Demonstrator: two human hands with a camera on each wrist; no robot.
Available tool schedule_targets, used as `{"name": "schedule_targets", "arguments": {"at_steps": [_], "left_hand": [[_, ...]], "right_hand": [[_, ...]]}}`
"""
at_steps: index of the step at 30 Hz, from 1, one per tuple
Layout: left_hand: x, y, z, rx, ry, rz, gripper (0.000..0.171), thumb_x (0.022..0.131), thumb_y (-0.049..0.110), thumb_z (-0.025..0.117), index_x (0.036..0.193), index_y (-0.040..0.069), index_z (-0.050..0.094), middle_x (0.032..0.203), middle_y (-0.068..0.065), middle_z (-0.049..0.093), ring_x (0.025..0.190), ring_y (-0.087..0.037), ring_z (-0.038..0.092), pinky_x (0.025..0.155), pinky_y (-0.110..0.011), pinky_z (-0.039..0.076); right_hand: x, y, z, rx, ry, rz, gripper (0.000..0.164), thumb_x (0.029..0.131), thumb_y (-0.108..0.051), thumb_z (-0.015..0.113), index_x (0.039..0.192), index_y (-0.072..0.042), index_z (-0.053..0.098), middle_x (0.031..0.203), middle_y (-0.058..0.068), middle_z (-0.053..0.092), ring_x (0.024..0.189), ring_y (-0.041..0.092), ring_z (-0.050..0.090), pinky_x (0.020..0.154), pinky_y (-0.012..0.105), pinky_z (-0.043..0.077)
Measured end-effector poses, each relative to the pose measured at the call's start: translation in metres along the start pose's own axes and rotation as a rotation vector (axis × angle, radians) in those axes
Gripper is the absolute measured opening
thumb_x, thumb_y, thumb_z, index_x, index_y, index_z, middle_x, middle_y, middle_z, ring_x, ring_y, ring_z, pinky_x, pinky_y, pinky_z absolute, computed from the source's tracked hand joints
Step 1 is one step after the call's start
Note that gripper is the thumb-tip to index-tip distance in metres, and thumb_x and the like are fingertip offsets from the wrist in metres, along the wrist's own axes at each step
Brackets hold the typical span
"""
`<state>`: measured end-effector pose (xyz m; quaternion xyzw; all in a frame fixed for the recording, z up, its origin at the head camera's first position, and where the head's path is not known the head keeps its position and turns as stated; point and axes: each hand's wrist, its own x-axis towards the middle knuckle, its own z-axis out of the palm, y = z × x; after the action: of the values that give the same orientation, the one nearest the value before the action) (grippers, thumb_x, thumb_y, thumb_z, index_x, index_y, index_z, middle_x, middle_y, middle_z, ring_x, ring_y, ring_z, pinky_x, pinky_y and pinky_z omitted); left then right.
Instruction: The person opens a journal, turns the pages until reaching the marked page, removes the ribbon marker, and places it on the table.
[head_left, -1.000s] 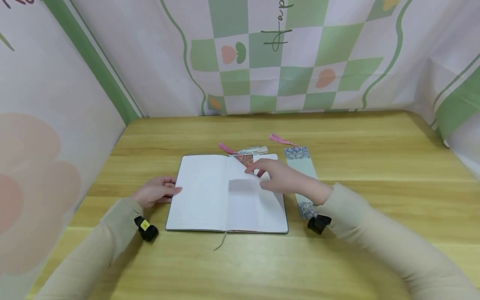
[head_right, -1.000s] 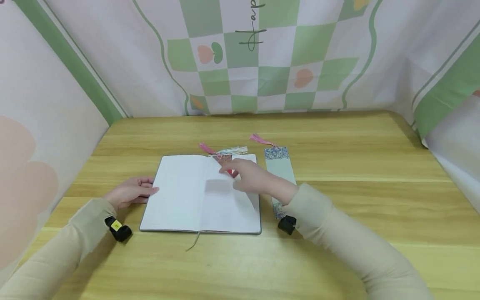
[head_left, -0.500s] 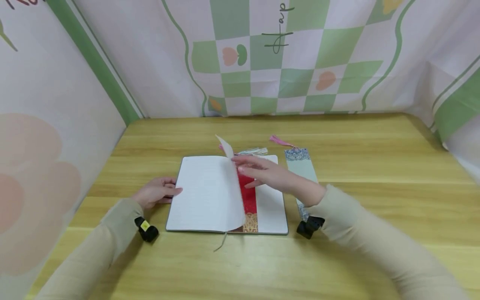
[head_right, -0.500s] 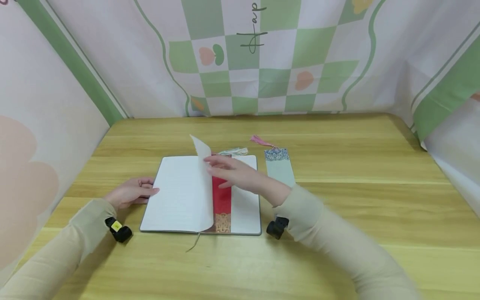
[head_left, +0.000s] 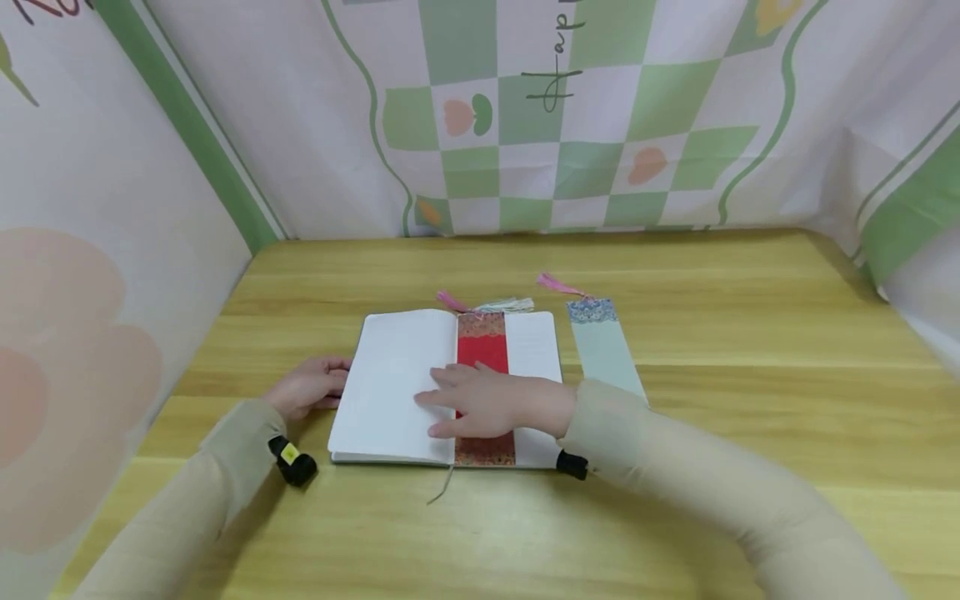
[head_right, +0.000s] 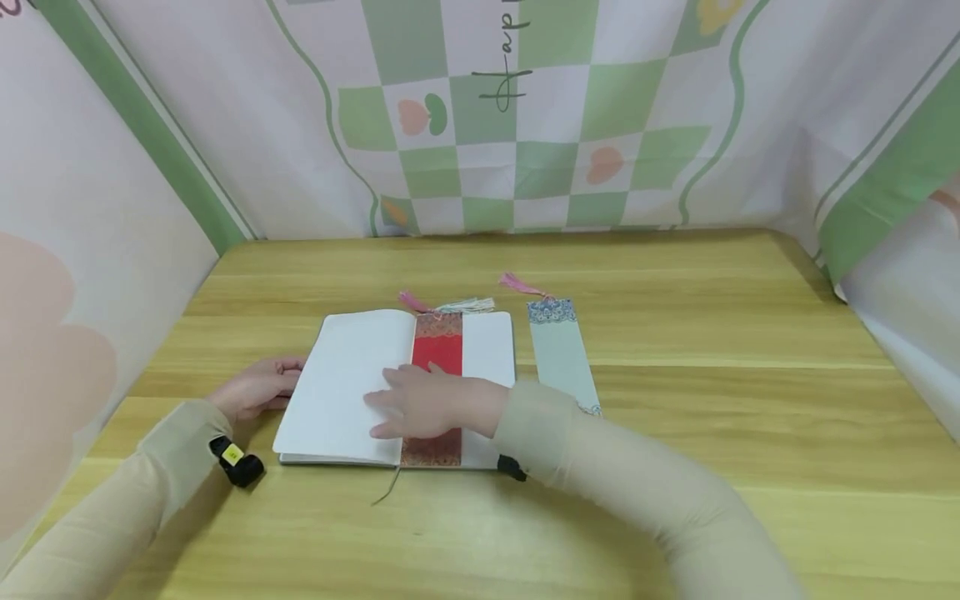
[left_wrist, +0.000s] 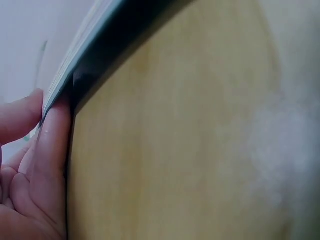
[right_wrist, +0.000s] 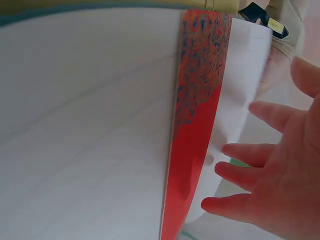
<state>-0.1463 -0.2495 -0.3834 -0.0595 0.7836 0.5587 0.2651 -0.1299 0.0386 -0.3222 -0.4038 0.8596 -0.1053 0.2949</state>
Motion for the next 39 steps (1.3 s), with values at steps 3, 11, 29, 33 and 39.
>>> {"name": "schedule_targets", "arguments": {"at_steps": [3, 11, 29, 33, 39], "left_hand": [[0.0, 0.0, 0.0, -0.015, -0.005, -0.004, 0.026, 0.097, 0.006, 0.045, 0.118, -0.009, 0.046, 0.083, 0.006, 0.063, 0.076, -0.005, 0.061, 0.069, -0.022, 0.053], [0.001, 0.003, 0.0, -0.019, 0.05, -0.098, 0.047, 0.103, 0.027, 0.039, 0.136, -0.007, 0.037, 0.094, 0.001, 0.058, 0.078, -0.006, 0.056, 0.071, -0.022, 0.053], [-0.004, 0.009, 0.004, 0.024, 0.011, -0.039, 0.023, 0.094, 0.015, 0.058, 0.109, 0.001, 0.047, 0.078, 0.006, 0.051, 0.074, -0.005, 0.053, 0.068, -0.019, 0.051], [-0.003, 0.008, 0.002, 0.029, 0.02, -0.052, 0.028, 0.094, 0.015, 0.058, 0.114, -0.001, 0.046, 0.081, 0.005, 0.053, 0.074, -0.005, 0.053, 0.067, -0.019, 0.051], [-0.002, 0.004, 0.002, 0.031, 0.021, -0.059, 0.036, 0.094, 0.015, 0.059, 0.121, -0.004, 0.044, 0.085, 0.004, 0.055, 0.076, -0.005, 0.054, 0.069, -0.02, 0.051]], "right_hand": [[0.004, -0.004, 0.002, -0.074, -0.044, 0.024, 0.057, 0.094, -0.049, 0.05, 0.146, -0.03, 0.034, 0.158, 0.004, 0.015, 0.146, 0.026, 0.011, 0.116, 0.055, 0.005], [0.014, -0.013, 0.011, -0.228, -0.063, 0.065, 0.068, 0.089, -0.046, 0.061, 0.148, -0.038, 0.026, 0.159, 0.002, 0.01, 0.146, 0.024, 0.013, 0.115, 0.058, 0.004], [0.0, 0.021, -0.014, -0.156, 0.218, 0.004, 0.073, 0.084, -0.046, 0.067, 0.145, -0.017, 0.039, 0.152, 0.016, 0.028, 0.141, 0.037, 0.02, 0.115, 0.053, 0.014], [-0.002, 0.051, -0.023, -0.094, 0.29, 0.049, 0.077, 0.08, -0.042, 0.073, 0.144, -0.015, 0.04, 0.151, 0.015, 0.032, 0.14, 0.037, 0.024, 0.114, 0.055, 0.018], [0.001, 0.077, -0.028, -0.035, 0.328, 0.166, 0.081, 0.077, -0.043, 0.075, 0.144, -0.012, 0.04, 0.148, 0.019, 0.035, 0.139, 0.04, 0.025, 0.112, 0.057, 0.021]]}}
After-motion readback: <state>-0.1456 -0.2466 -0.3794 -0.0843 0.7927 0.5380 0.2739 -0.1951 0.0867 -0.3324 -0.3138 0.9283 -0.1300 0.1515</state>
